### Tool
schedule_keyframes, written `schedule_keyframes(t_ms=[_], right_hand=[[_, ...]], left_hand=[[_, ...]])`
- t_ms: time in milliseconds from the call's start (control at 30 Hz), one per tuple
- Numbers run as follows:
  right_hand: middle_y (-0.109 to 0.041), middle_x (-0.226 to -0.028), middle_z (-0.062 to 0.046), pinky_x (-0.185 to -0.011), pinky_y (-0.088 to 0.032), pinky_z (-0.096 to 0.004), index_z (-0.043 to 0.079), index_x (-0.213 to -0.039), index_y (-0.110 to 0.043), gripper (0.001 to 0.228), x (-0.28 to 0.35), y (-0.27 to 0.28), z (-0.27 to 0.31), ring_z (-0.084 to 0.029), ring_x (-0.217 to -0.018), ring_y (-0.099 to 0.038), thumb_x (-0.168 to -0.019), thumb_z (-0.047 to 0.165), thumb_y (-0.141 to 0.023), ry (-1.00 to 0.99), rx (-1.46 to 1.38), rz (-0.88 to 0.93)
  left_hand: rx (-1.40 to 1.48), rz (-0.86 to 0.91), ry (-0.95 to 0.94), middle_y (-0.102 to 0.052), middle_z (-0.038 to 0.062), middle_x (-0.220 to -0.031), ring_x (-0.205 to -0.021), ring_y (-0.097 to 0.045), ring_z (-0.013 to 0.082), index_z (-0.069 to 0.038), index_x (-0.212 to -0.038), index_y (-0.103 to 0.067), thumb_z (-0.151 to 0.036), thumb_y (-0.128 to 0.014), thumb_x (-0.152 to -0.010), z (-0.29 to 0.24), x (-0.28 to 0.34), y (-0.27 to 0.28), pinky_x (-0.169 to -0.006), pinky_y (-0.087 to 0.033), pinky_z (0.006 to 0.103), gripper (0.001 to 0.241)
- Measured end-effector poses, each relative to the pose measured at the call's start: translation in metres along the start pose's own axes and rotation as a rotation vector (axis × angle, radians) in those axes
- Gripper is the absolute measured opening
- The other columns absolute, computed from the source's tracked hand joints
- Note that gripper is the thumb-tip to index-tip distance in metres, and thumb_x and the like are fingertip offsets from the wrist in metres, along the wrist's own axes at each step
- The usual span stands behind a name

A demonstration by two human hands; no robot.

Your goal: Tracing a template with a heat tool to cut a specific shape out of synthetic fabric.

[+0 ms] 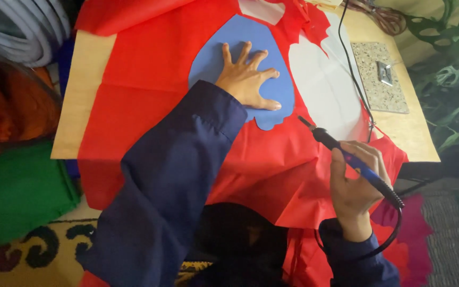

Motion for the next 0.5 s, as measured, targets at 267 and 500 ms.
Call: schedule_keyframes(t_ms=[267,500], right_hand=[[-0.059,-0.086,-0.023,-0.067,-0.052,-0.038,-0.008,-0.094,-0.052,0.013,0.0025,-0.0057,0.0,-0.034,-0.079,-0.061,-0.09,0.002,-0.06,0.063,-0.027,-0.044],[-0.059,-0.085,-0.023,-0.068,-0.052,-0.039,-0.008,-0.092,-0.053,0.012,0.0057,-0.0074,-0.0024,-0.034,-0.077,-0.061,-0.089,0.001,-0.061,0.046,-0.044,-0.065]], left_hand=[[0.006,-0.011,-0.012,-0.02,0.01,-0.141,-0.13,-0.004,0.0386,-0.031,-0.123,-0.043,-0.069,-0.048,-0.067,0.0026,-0.003,-0.0042,-0.093,-0.003,0.0721,0.068],[0.009,-0.013,-0.015,-0.019,0.01,-0.142,-0.13,-0.004,0.0393,-0.03,-0.123,-0.043,-0.068,-0.049,-0.068,0.0028,-0.0035,-0.0049,-0.093,-0.001,0.0721,0.067]])
Point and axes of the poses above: each hand's wrist, its own x-axis away from the middle knuckle, its own y-axis out of the back of the hand, z = x × y, the point moved 2 cm from there along -x, towards the middle knuckle
